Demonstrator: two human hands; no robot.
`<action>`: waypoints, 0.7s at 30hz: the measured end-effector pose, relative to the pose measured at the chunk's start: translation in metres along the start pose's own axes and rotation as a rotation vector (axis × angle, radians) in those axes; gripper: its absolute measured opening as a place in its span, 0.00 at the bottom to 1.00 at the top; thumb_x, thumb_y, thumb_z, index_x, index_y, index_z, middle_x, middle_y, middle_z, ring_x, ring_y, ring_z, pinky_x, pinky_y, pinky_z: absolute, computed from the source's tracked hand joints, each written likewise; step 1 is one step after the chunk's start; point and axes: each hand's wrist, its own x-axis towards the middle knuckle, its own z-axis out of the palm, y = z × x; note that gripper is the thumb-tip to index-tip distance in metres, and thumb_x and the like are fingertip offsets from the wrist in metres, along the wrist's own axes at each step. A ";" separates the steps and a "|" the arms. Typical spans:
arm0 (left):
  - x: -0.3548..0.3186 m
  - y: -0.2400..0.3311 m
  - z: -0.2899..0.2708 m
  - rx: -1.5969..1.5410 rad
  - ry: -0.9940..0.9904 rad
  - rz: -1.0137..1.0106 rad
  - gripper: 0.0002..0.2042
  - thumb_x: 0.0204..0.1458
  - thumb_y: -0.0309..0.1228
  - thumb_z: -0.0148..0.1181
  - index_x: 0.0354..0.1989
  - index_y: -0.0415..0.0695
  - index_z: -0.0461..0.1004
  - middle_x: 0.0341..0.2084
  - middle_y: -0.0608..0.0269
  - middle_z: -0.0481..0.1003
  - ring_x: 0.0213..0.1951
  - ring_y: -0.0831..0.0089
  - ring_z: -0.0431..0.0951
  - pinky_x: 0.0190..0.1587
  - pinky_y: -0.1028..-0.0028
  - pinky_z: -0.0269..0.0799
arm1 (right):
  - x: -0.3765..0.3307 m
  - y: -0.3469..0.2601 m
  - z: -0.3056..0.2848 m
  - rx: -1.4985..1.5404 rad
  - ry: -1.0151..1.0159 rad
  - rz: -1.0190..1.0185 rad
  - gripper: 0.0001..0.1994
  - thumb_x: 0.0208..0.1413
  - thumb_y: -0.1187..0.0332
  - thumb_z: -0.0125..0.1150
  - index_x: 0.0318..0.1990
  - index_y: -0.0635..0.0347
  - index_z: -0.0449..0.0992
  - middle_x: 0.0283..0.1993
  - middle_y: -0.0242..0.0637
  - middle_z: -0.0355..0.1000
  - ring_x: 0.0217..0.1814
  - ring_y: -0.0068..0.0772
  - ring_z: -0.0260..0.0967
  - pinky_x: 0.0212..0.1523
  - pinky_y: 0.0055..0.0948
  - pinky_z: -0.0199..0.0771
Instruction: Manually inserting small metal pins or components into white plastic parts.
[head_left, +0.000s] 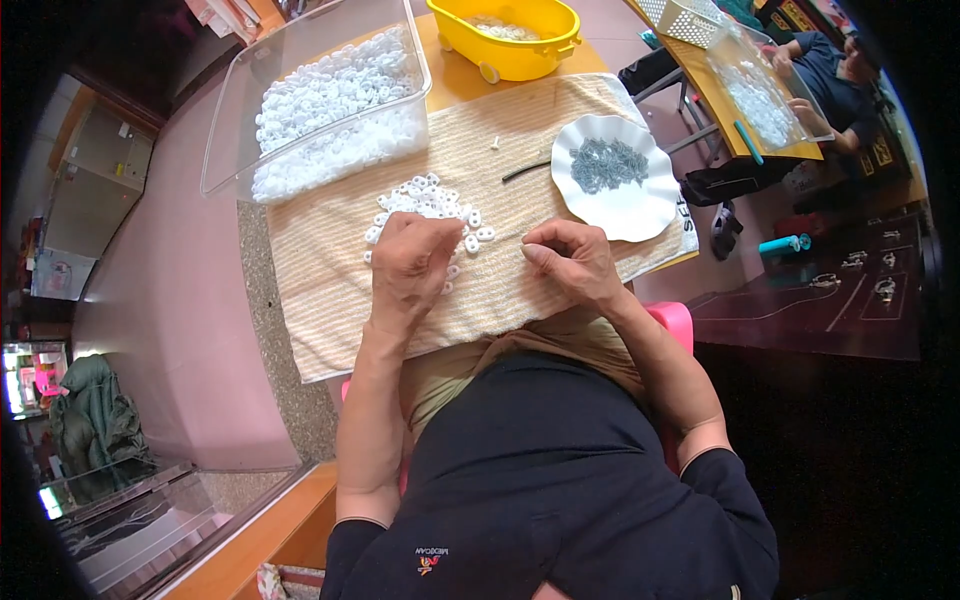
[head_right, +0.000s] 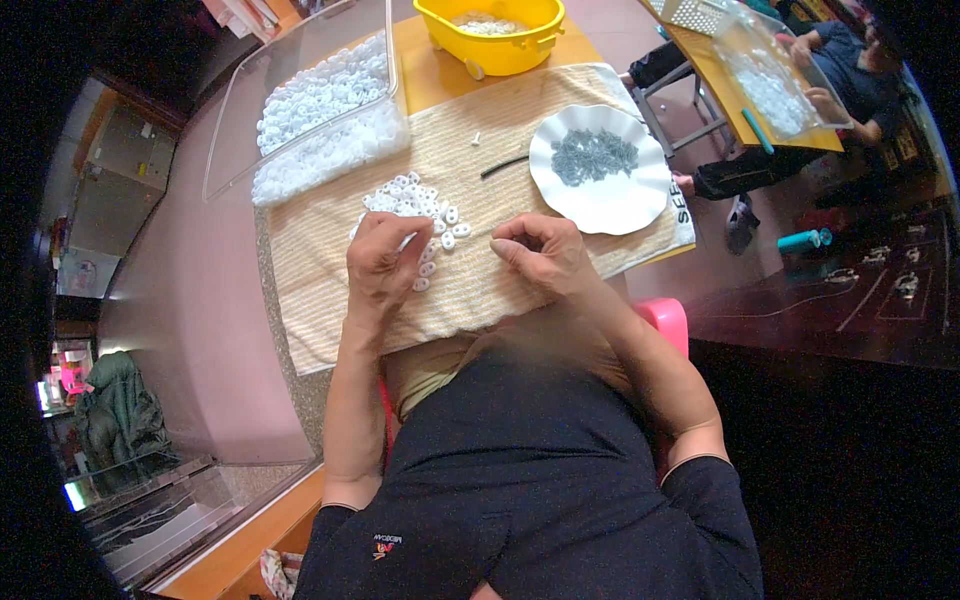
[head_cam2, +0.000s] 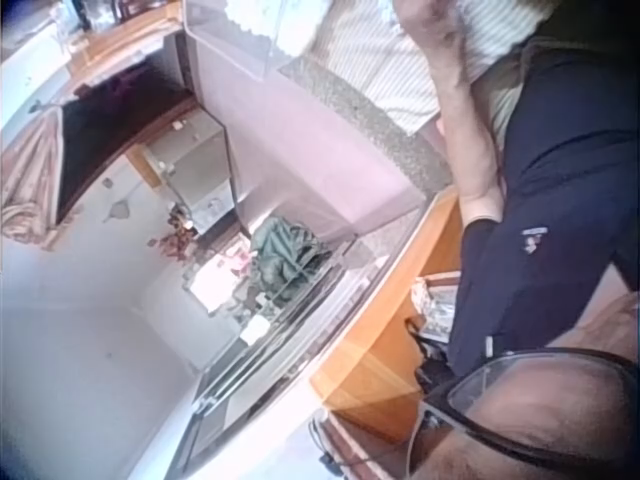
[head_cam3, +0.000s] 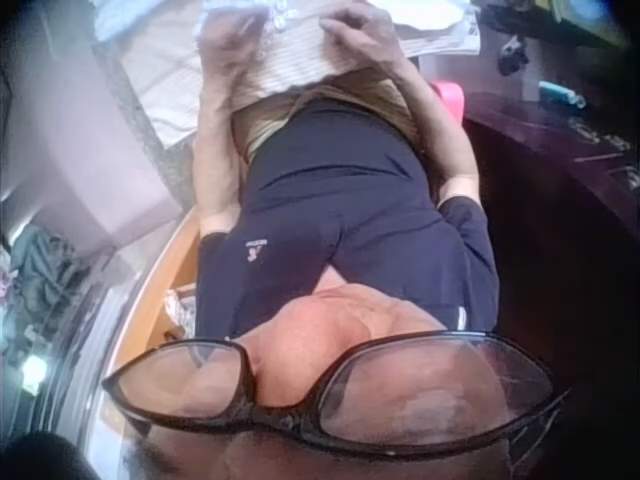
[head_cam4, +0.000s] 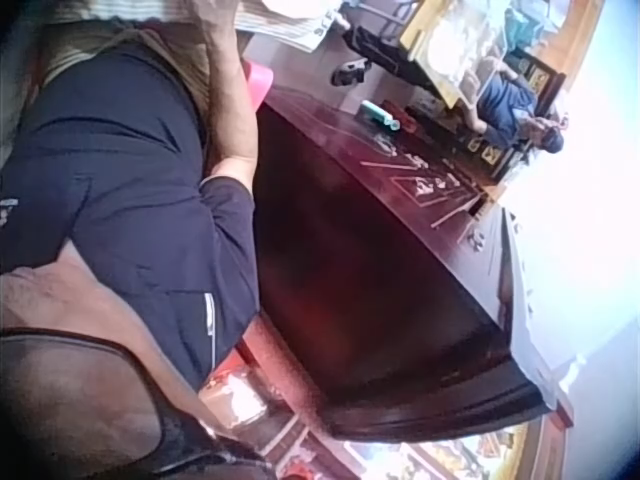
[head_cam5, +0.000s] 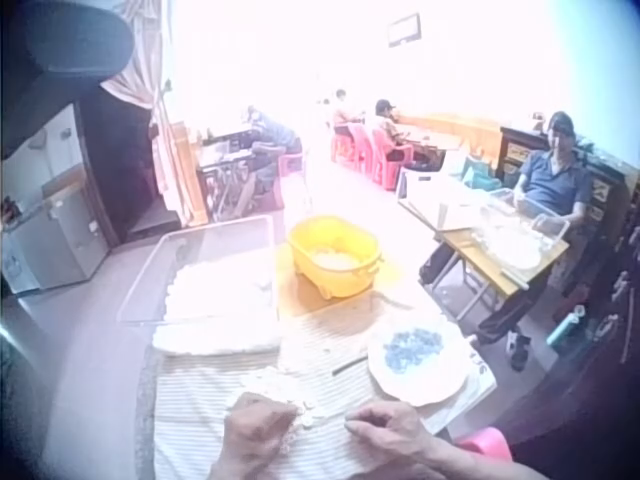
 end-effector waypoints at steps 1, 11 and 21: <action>0.000 -0.003 0.000 -0.045 0.039 -0.044 0.06 0.45 0.20 0.62 0.32 0.43 0.79 0.27 0.60 0.77 0.32 0.65 0.75 0.36 0.71 0.71 | 0.000 0.000 0.000 -0.007 0.000 -0.008 0.06 0.55 0.75 0.62 0.37 0.68 0.76 0.29 0.29 0.73 0.29 0.14 0.67 0.30 0.15 0.69; -0.006 0.003 0.005 -0.646 0.114 -0.493 0.06 0.55 0.22 0.58 0.39 0.35 0.73 0.28 0.61 0.77 0.33 0.78 0.78 0.34 0.80 0.74 | 0.000 0.004 0.001 0.045 0.005 0.014 0.05 0.55 0.75 0.61 0.37 0.68 0.76 0.29 0.30 0.73 0.28 0.15 0.68 0.29 0.16 0.71; -0.007 0.013 0.010 -0.812 0.066 -0.590 0.07 0.53 0.22 0.60 0.39 0.35 0.76 0.29 0.61 0.78 0.31 0.79 0.77 0.35 0.81 0.74 | 0.001 0.003 0.000 0.029 -0.012 0.027 0.06 0.55 0.75 0.61 0.38 0.68 0.76 0.29 0.30 0.73 0.28 0.15 0.68 0.29 0.16 0.71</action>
